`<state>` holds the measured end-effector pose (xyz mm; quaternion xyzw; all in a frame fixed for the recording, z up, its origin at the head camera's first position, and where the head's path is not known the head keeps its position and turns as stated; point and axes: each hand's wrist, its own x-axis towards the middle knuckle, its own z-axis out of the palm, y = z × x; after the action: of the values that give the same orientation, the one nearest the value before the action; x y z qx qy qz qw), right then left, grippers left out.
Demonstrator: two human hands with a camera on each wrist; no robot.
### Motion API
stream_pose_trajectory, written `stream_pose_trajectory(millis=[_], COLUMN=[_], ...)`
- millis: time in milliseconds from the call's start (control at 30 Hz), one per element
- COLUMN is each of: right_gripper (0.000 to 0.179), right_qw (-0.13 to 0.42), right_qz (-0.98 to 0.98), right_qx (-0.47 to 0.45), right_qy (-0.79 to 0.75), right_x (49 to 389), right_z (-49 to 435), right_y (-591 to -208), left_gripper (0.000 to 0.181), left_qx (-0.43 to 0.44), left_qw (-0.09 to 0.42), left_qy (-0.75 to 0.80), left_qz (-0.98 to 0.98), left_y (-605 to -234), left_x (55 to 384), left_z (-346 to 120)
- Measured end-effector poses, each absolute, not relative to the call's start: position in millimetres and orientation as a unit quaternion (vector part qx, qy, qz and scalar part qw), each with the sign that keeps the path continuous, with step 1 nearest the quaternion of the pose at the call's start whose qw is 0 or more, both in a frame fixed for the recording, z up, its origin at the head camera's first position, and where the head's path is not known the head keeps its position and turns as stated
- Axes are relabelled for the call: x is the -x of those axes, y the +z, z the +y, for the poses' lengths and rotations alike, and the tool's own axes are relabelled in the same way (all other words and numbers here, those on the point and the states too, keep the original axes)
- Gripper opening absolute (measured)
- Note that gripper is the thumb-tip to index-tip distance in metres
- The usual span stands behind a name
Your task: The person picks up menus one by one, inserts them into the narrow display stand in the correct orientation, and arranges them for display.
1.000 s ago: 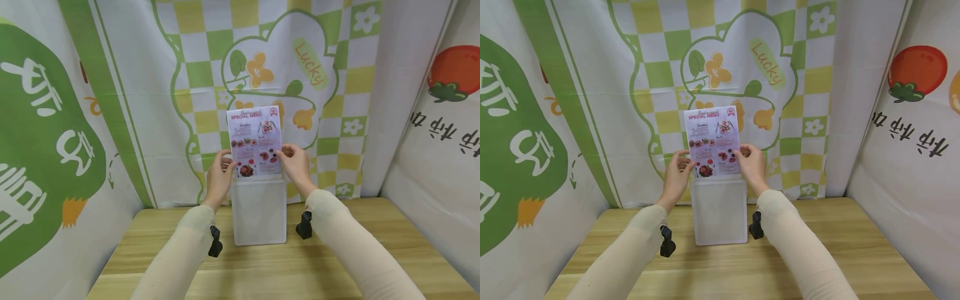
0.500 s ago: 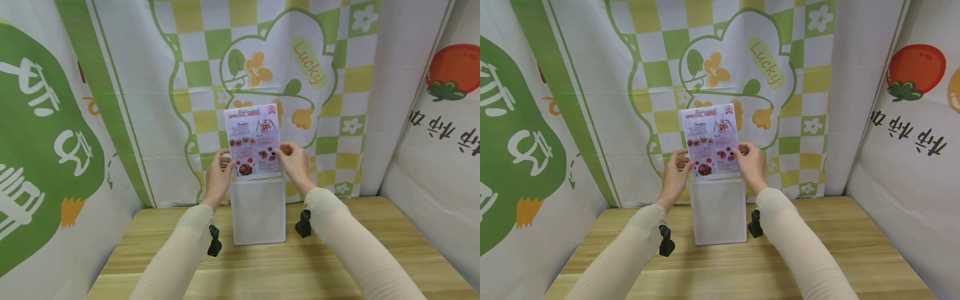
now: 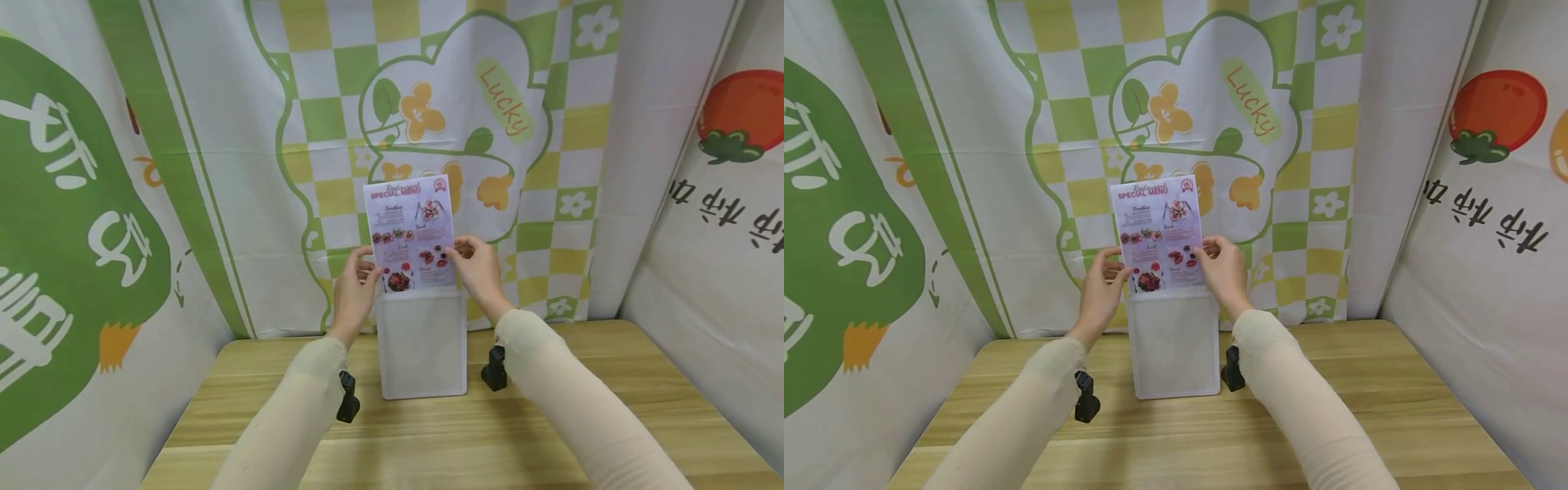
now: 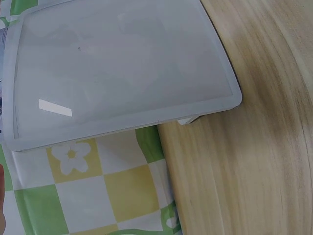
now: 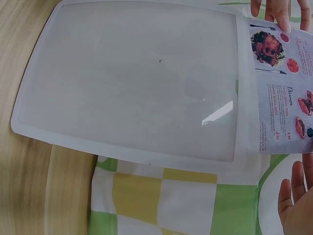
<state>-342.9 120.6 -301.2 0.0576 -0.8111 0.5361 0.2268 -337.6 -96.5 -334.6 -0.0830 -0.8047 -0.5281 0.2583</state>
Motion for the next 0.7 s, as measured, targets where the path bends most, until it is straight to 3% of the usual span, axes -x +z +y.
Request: stream_pose_trajectory(millis=[700], right_gripper=[0.027], right_qw=[0.202], right_qz=[-0.819], right_qx=[-0.046], right_qy=[0.534], right_x=[338.0], right_z=[120.4], right_y=[-334.2], left_gripper=[0.033], left_qx=[0.078], left_qw=[0.241], left_qy=[-0.507], left_qz=[-0.823], left_y=[-365.2], left_x=[332.1], left_z=[-101.2])
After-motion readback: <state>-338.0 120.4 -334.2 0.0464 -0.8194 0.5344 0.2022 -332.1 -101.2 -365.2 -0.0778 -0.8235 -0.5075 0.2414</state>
